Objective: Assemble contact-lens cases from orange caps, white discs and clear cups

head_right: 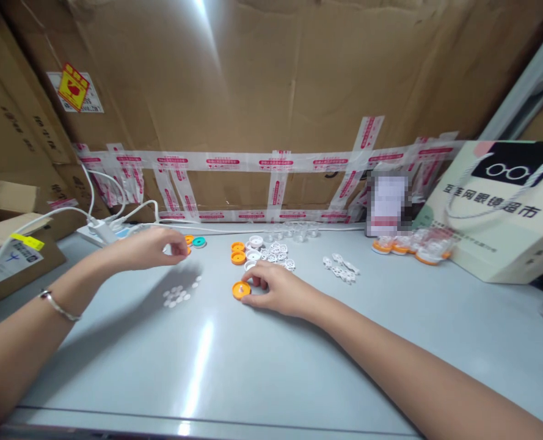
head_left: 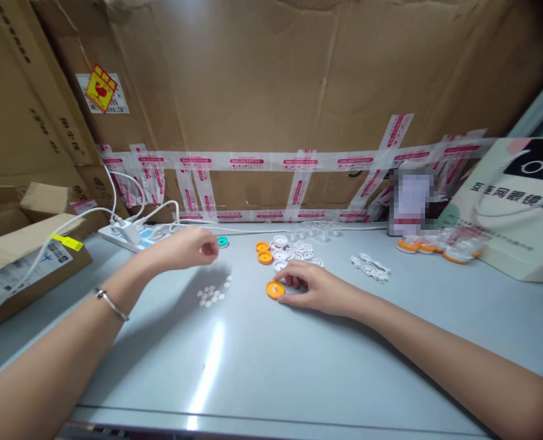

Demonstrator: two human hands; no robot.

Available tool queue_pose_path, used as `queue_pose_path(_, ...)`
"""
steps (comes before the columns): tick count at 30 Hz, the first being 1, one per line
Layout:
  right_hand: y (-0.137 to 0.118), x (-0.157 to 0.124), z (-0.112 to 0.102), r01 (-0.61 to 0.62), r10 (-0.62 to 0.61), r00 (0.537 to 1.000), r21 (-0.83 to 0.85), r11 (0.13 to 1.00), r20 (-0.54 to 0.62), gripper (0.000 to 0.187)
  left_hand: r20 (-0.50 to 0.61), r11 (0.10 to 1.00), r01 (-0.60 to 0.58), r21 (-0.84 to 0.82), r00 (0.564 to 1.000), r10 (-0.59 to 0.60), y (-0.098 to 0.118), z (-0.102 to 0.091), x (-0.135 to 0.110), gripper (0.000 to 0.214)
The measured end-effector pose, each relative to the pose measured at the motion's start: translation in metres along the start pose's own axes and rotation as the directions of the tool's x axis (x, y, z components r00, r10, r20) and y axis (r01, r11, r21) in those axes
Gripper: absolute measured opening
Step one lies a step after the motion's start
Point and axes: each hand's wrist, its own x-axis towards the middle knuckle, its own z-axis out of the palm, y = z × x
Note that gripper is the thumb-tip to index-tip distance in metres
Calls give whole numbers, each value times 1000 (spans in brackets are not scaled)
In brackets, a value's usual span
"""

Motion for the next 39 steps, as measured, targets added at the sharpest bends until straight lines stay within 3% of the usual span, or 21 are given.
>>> queue_pose_path(2,0,1,3,-5,5,1000,8,1000,-20,24,-175,985,-150,-80,975,135,18,15,6,13)
queue_pose_path(4,1,2,6,5,-4,999,13,1000,-46,24,-323,947,-293,-132,916,238,37,35,11,13)
queue_pose_path(7,1,3,9,36,-36,997,8,999,-71,21,-422,890,-441,-118,833,357,60,65,18,13)
queue_pose_path(11,1,3,9,42,-42,996,4,999,-73,20,-442,893,-445,-71,816,371,66,82,22,11)
queue_pose_path(18,3,3,10,36,-34,997,20,999,-75,23,-432,892,-452,-11,807,403,56,78,20,12)
queue_pose_path(29,3,3,10,32,-31,997,9,999,-74,22,-412,846,-524,94,754,512,53,81,20,18)
queue_pose_path(33,4,1,12,47,-43,993,29,998,-106,23,-406,835,-549,40,755,516,50,85,19,19)
queue_pose_path(39,8,-1,19,65,-49,978,77,995,-202,29,-403,831,-537,-147,799,446,49,86,13,17)
